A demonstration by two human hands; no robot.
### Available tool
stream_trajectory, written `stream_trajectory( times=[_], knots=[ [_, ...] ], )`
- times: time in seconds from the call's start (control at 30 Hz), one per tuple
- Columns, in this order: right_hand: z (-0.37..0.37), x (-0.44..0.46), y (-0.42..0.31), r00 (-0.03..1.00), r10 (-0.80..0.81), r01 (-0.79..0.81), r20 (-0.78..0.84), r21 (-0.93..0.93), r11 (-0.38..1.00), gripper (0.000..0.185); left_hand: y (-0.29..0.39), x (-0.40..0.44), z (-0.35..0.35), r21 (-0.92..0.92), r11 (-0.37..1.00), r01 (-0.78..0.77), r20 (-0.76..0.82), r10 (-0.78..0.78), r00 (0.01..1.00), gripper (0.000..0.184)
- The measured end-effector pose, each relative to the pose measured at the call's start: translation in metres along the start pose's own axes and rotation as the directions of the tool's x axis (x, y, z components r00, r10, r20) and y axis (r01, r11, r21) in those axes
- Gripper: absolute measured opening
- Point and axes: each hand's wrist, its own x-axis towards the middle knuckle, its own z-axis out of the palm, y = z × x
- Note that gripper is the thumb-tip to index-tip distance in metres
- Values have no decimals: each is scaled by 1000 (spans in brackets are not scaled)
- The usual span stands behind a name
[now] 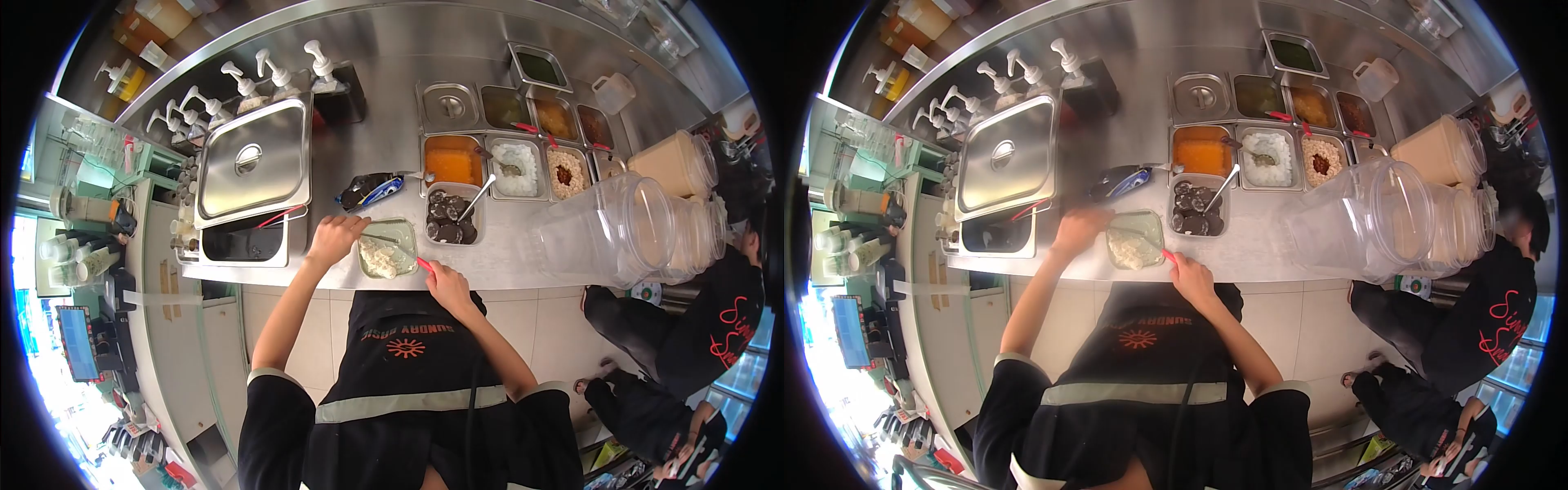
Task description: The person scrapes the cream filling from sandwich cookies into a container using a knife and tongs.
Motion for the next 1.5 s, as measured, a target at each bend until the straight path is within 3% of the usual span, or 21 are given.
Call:
stream_trajectory(
  times=[0.2,0.4,0.5,0.6,0.8,0.9,1.0,1.1,1.3,1.43,1.5],
  knots=[
    [-11,-3,-10,998,55,-55,-28,-15,998,20,1,-2,-12,-71,991,117,63,-113,992,38],
    [-7,-15,4,992,-19,38,-126,150,988,24,6,2,-9,-206,946,251,131,-227,965,41],
    [-15,-26,10,988,-54,62,-142,49,997,32,2,6,-4,-237,934,266,161,-232,959,41],
    [-20,-33,27,952,-227,205,-207,-123,971,44,1,12,-2,-260,926,274,184,-231,955,41],
    [-41,-43,33,934,-267,210,-237,-241,948,41,-3,18,2,-279,915,290,211,-237,948,41],
    [-48,-43,22,943,-171,154,-284,-79,985,32,-3,21,1,-284,910,304,211,-250,945,40],
    [-40,-28,9,931,-3,137,-365,342,930,20,-4,23,0,-304,900,311,199,-259,945,39],
    [-20,-18,12,962,261,-189,-77,500,845,19,-5,24,0,-320,904,282,164,-241,957,38],
    [-20,-27,25,905,410,-316,-117,463,829,22,-6,30,5,-110,977,181,185,-159,970,30],
    [-26,-35,24,902,409,-302,-139,474,827,21,7,50,-2,-43,989,143,209,-131,969,25],
    [-27,-35,18,894,430,-323,-125,488,811,22,4,58,1,-54,977,206,209,-190,959,25]
  ],
)
